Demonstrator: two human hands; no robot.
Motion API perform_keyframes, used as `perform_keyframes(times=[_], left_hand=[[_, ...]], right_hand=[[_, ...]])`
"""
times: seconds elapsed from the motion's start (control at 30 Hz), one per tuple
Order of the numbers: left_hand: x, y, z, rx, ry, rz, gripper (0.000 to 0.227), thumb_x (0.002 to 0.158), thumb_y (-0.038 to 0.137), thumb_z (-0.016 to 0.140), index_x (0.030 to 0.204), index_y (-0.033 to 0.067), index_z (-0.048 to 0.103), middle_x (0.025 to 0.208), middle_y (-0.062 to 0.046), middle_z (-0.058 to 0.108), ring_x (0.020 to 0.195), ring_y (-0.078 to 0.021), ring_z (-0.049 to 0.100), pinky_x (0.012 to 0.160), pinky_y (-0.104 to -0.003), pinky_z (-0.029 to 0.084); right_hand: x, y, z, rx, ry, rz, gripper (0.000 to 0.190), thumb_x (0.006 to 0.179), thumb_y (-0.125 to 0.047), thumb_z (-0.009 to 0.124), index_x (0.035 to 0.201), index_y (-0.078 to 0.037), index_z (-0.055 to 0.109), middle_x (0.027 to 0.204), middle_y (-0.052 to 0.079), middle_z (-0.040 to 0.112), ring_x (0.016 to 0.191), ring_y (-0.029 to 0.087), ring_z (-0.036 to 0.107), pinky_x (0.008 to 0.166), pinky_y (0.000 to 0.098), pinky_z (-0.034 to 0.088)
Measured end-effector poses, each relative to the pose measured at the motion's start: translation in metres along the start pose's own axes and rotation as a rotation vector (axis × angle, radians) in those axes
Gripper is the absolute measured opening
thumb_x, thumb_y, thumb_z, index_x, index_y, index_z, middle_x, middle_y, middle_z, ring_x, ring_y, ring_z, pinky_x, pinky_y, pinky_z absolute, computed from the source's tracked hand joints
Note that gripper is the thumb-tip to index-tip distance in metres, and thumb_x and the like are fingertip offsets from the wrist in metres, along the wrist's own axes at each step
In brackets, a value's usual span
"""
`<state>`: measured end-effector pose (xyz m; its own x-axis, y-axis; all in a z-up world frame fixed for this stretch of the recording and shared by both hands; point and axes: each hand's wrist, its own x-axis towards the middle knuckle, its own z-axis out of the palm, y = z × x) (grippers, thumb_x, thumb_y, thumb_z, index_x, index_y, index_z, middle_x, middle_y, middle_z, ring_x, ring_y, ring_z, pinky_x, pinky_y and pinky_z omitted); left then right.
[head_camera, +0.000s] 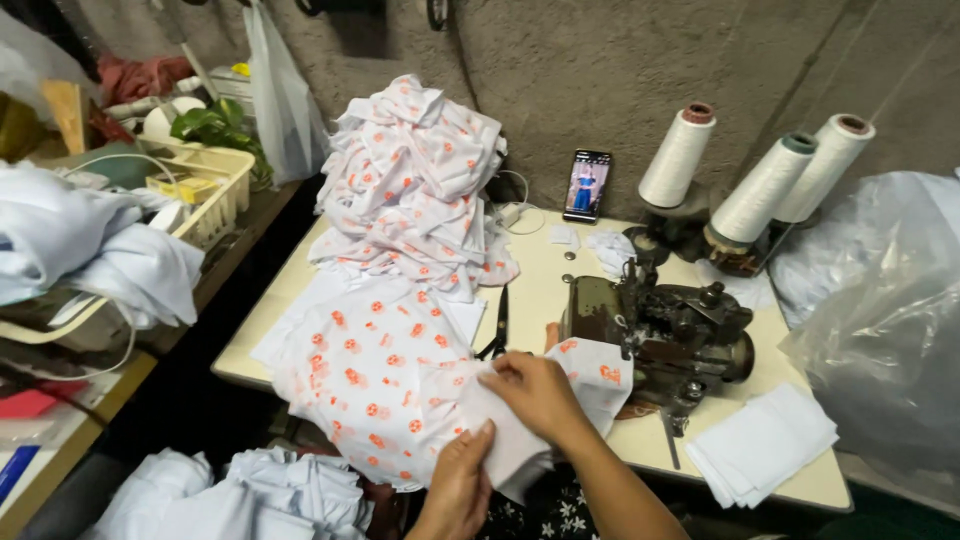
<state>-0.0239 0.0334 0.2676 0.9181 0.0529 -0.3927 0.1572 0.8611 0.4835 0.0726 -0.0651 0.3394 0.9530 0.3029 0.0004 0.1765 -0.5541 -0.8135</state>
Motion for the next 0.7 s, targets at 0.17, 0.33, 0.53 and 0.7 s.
perform_keyframes(times=[0.17,0.33,0.53,0.7], left_hand=[[0.006,0.02,-0.012,0.068,0.024,0.095,0.029,0.091,0.011,0.061,0.11,-0.0102,0.069,0.104,-0.029,0.075,0.087,-0.0342,0.07,0.082,-0.044,0.057],[0.006,0.023,-0.021,0.194,0.0,0.182,0.029,0.088,0.01,0.067,0.109,-0.0093,0.074,0.103,-0.023,0.077,0.085,-0.0267,0.069,0.078,-0.039,0.057],[0.002,0.028,-0.023,0.138,-0.012,0.228,0.024,0.084,-0.002,0.068,0.107,-0.0077,0.068,0.103,-0.025,0.076,0.085,-0.0305,0.071,0.079,-0.043,0.059],[0.004,0.031,-0.026,0.138,0.013,0.223,0.031,0.083,-0.001,0.068,0.113,-0.0108,0.067,0.109,-0.027,0.075,0.094,-0.0329,0.07,0.086,-0.044,0.057]], right_hand=[[0.088,0.037,0.045,-0.403,0.039,-0.022,0.033,0.092,-0.04,0.063,0.09,-0.007,0.066,0.092,0.015,0.069,0.087,0.036,0.066,0.077,0.0465,0.047],[0.143,0.052,0.074,-0.672,-0.149,0.293,0.057,0.092,-0.05,0.062,0.125,-0.005,0.051,0.116,0.018,0.068,0.111,0.038,0.064,0.088,0.0476,0.052],[0.17,0.08,0.073,-0.576,-0.059,0.363,0.041,0.086,-0.01,0.05,0.126,-0.001,0.047,0.121,0.021,0.065,0.114,0.04,0.064,0.093,0.0473,0.053],[0.173,0.061,0.048,-0.381,0.02,0.566,0.041,0.093,0.001,0.047,0.133,-0.001,0.038,0.126,0.025,0.061,0.117,0.04,0.061,0.098,0.0487,0.05]])
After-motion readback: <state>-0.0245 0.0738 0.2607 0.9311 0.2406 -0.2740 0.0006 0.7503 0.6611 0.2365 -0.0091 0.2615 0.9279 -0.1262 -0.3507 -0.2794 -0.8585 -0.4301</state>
